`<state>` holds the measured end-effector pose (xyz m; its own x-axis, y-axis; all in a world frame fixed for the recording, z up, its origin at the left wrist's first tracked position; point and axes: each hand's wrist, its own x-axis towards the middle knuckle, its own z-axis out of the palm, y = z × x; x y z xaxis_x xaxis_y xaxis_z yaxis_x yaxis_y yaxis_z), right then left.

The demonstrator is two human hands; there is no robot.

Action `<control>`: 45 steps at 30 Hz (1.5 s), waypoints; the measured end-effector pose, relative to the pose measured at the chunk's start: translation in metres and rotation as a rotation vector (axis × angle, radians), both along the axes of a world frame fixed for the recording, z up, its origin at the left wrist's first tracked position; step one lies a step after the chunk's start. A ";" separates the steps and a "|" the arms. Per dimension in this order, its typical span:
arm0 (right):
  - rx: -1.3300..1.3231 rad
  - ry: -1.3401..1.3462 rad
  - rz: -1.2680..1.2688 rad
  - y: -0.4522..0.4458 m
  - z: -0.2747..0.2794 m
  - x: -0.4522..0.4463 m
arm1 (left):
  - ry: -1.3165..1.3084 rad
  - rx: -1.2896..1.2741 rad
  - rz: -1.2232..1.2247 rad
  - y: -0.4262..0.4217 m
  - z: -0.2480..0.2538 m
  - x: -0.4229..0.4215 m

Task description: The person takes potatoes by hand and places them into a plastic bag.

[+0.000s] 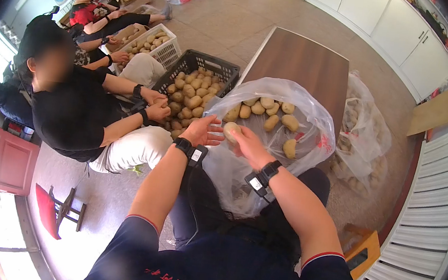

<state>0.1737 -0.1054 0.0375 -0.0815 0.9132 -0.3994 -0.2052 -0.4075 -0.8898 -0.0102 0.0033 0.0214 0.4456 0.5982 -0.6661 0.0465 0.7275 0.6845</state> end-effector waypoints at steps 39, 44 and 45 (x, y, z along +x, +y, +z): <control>0.085 -1.551 -0.074 -0.050 -0.097 0.102 | -0.341 -0.058 0.854 0.044 -0.060 -0.055; 0.071 -1.504 -0.009 -0.055 -0.092 0.099 | -0.304 -0.080 0.946 0.047 -0.066 -0.058; 0.095 -1.493 0.001 -0.056 -0.091 0.099 | -0.305 -0.080 0.945 0.048 -0.068 -0.059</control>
<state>0.2726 -0.1613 -0.0539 0.3371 0.9399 -0.0540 0.8935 -0.3375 -0.2963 -0.0695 0.0516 -0.0465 -0.0319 0.7541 -0.6560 -0.7453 0.4194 0.5183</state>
